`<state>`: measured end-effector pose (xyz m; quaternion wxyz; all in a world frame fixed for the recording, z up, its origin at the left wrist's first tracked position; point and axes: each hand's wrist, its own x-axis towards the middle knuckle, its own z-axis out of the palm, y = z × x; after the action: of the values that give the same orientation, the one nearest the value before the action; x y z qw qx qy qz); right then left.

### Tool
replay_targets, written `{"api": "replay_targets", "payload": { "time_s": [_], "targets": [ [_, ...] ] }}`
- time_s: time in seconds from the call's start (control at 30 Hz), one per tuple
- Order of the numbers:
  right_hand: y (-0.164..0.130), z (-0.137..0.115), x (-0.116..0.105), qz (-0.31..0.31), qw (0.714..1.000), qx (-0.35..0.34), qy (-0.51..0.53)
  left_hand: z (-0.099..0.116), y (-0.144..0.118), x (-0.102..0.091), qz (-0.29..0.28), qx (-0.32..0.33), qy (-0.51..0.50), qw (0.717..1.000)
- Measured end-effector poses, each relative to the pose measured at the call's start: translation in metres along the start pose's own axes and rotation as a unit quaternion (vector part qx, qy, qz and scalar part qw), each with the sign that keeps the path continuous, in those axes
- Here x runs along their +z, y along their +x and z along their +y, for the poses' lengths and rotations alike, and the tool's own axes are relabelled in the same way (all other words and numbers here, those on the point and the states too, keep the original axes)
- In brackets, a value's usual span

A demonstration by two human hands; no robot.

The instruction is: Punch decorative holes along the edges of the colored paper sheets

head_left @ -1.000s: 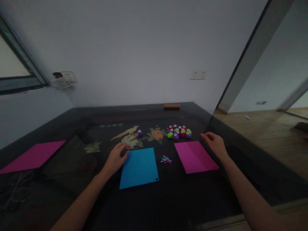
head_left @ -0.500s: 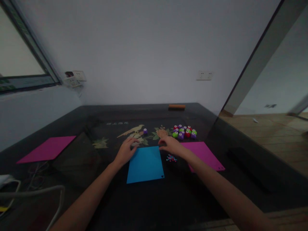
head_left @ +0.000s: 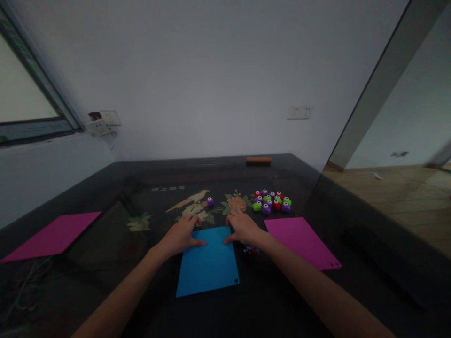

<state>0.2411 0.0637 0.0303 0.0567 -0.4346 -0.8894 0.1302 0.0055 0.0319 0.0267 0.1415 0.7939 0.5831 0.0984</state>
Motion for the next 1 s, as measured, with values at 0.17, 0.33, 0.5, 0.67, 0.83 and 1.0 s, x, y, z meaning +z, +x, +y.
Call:
{"api": "replay_targets", "payload": {
  "time_s": [0.17,0.33,0.5,0.67,0.83,1.0],
  "targets": [
    [-0.002,-0.004,-0.006,-0.024,0.999,0.024,0.034,0.012,0.018,-0.010,-0.088,-0.006,0.007,0.996],
    [-0.002,-0.003,-0.008,-0.022,0.997,0.036,0.071,0.015,0.025,-0.020,-0.137,-0.002,-0.002,0.991],
    [0.000,0.001,-0.004,-0.001,0.992,0.046,0.116,0.007,0.020,-0.032,-0.137,0.059,-0.093,0.984],
    [0.005,0.013,-0.003,-0.001,0.951,0.071,0.301,-0.004,0.019,-0.052,-0.093,0.057,-0.168,0.980],
    [0.004,0.021,-0.020,-0.058,0.886,0.017,0.460,-0.006,0.020,-0.065,-0.028,0.031,-0.209,0.977],
    [-0.002,0.021,-0.033,-0.135,0.870,-0.003,0.474,0.003,0.021,-0.063,-0.003,0.022,-0.267,0.963]
  ]
}}
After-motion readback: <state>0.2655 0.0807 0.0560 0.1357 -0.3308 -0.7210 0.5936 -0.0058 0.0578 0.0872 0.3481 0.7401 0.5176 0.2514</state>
